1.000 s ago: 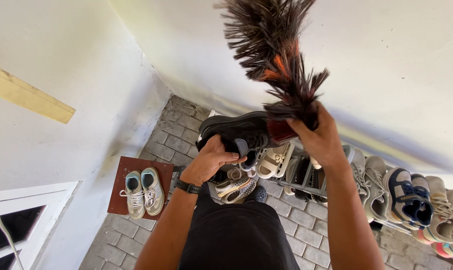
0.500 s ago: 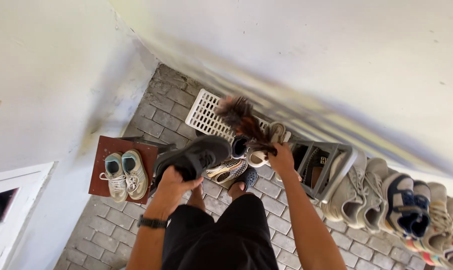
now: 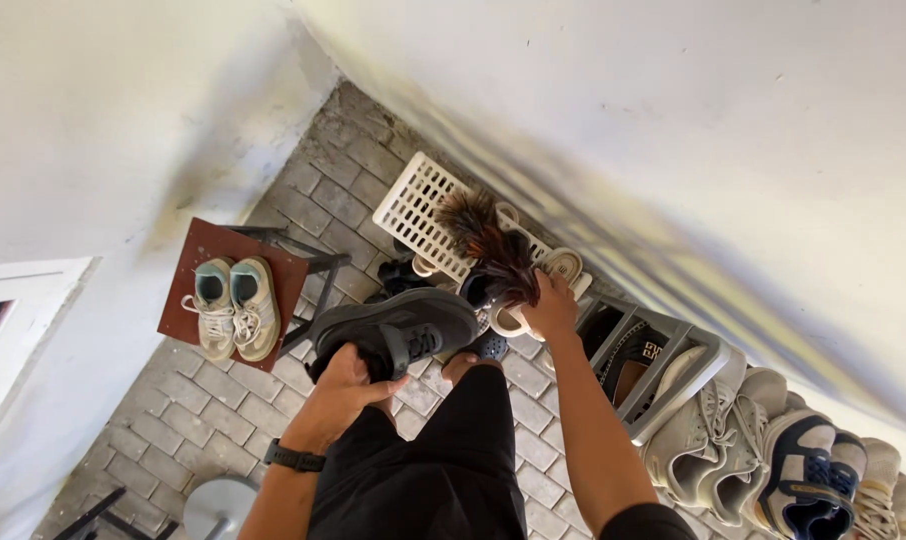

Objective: Cleaning a black shoe using a feather duster.

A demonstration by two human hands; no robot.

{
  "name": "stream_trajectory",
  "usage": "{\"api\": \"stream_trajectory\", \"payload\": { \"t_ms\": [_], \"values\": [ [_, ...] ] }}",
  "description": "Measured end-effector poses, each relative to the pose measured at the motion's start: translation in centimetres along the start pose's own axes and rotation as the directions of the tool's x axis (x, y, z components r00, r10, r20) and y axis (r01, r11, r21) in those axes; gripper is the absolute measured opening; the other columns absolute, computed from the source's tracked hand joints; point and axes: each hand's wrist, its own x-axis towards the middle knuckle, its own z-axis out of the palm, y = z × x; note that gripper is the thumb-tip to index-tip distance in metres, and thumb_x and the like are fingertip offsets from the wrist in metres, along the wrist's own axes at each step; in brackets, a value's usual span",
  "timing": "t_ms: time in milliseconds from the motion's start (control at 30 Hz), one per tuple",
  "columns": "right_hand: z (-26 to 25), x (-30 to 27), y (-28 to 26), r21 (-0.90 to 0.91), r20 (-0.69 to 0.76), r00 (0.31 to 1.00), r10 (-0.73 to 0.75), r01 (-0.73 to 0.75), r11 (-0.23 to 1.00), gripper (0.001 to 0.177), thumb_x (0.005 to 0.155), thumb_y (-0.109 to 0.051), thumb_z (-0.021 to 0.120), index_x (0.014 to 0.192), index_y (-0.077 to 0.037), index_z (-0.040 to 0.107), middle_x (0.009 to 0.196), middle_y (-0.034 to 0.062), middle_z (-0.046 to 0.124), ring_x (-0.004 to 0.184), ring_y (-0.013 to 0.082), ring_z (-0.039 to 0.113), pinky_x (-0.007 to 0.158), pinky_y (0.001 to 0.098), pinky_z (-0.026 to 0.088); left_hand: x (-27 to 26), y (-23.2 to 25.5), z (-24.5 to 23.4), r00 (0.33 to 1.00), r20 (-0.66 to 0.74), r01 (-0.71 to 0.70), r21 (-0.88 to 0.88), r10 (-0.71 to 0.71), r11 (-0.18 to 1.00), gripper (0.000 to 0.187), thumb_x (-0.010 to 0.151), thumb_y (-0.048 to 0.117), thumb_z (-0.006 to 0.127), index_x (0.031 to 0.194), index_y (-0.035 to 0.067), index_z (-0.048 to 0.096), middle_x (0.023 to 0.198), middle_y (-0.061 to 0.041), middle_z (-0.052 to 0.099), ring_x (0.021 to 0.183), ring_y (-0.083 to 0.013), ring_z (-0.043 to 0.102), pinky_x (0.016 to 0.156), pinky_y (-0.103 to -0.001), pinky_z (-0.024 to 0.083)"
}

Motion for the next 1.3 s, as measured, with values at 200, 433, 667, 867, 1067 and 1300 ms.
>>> {"api": "stream_trajectory", "payload": {
  "t_ms": [200, 433, 667, 867, 1067, 1300],
  "values": [
    [-14.0, -11.3, -9.7, 0.554, -0.422, 0.900, -0.113, 0.354, 0.754, 0.036, 0.092, -0.030, 0.066, 0.123, -0.013, 0.069, 0.139, 0.0096, 0.062, 0.132, 0.0270, 0.056, 0.110, 0.0429, 0.049, -0.8, 3.8, 2.5, 0.976, 0.181, -0.148, 0.142, 0.121, 0.979, 0.051, 0.079, -0.002, 0.078, 0.121, -0.003, 0.049, 0.124, -0.013, 0.064, 0.121, -0.0213, 0.063, 0.103, -0.036, 0.054],
    [-26.6, -23.3, -19.4, 0.298, -0.404, 0.589, -0.699, 0.808, 0.508, 0.030, 0.073, -0.015, 0.076, 0.102, -0.008, 0.080, 0.117, 0.0065, 0.067, 0.134, 0.0340, 0.042, 0.111, 0.0527, 0.031, 0.6, 6.1, 3.4, 0.835, 0.441, -0.374, 0.015, 0.330, 0.927, 0.034, 0.082, -0.008, 0.066, 0.112, -0.001, 0.052, 0.108, -0.008, 0.061, 0.103, -0.0146, 0.060, 0.086, -0.032, 0.053],
    [-28.3, -26.5, -21.3, 0.144, -0.410, 0.423, -0.808, 0.905, 0.401, 0.020, 0.075, -0.006, 0.086, 0.093, -0.009, 0.077, 0.099, 0.0021, 0.070, 0.131, 0.0322, 0.054, 0.114, 0.0543, 0.036, 1.2, 8.8, 3.9, 0.822, 0.470, -0.267, -0.179, 0.321, 0.947, 0.035, 0.103, 0.011, 0.063, 0.081, 0.011, 0.035, 0.073, 0.001, 0.037, 0.060, -0.0071, 0.046, 0.066, -0.036, 0.061],
    [-28.9, -27.7, -23.1, 0.047, -0.438, 0.415, -0.798, 0.897, 0.440, 0.017, 0.079, -0.012, 0.084, 0.093, -0.007, 0.077, 0.097, 0.0034, 0.073, 0.121, 0.0273, 0.061, 0.110, 0.0526, 0.042, 0.1, 11.5, 3.6, 0.773, 0.547, -0.280, -0.162, 0.322, 0.946, 0.031, 0.105, 0.011, 0.058, 0.083, 0.010, 0.036, 0.078, 0.003, 0.040, 0.065, -0.0084, 0.053, 0.073, -0.038, 0.066],
    [-29.7, -27.4, -24.8, 0.079, -0.527, 0.496, -0.690, 0.837, 0.541, 0.017, 0.083, -0.017, 0.083, 0.095, -0.007, 0.077, 0.088, 0.0007, 0.075, 0.119, 0.0244, 0.063, 0.103, 0.0448, 0.047, -2.8, 13.1, 3.7, 0.668, 0.635, -0.457, -0.061, 0.388, 0.887, 0.012, 0.101, 0.005, 0.056, 0.098, -0.004, 0.049, 0.097, -0.010, 0.061, 0.091, -0.0148, 0.069, 0.082, -0.036, 0.065],
    [-28.8, -27.2, -26.0, 0.069, -0.551, 0.527, -0.647, 0.801, 0.594, 0.015, 0.085, -0.016, 0.082, 0.095, -0.006, 0.078, 0.089, 0.0032, 0.075, 0.116, 0.0269, 0.062, 0.099, 0.0442, 0.048, -2.6, 11.9, 2.5, 0.620, 0.665, -0.465, -0.117, 0.416, 0.878, 0.012, 0.104, 0.002, 0.056, 0.109, -0.009, 0.054, 0.103, -0.013, 0.055, 0.098, -0.0192, 0.066, 0.089, -0.038, 0.064]
  ]
}}
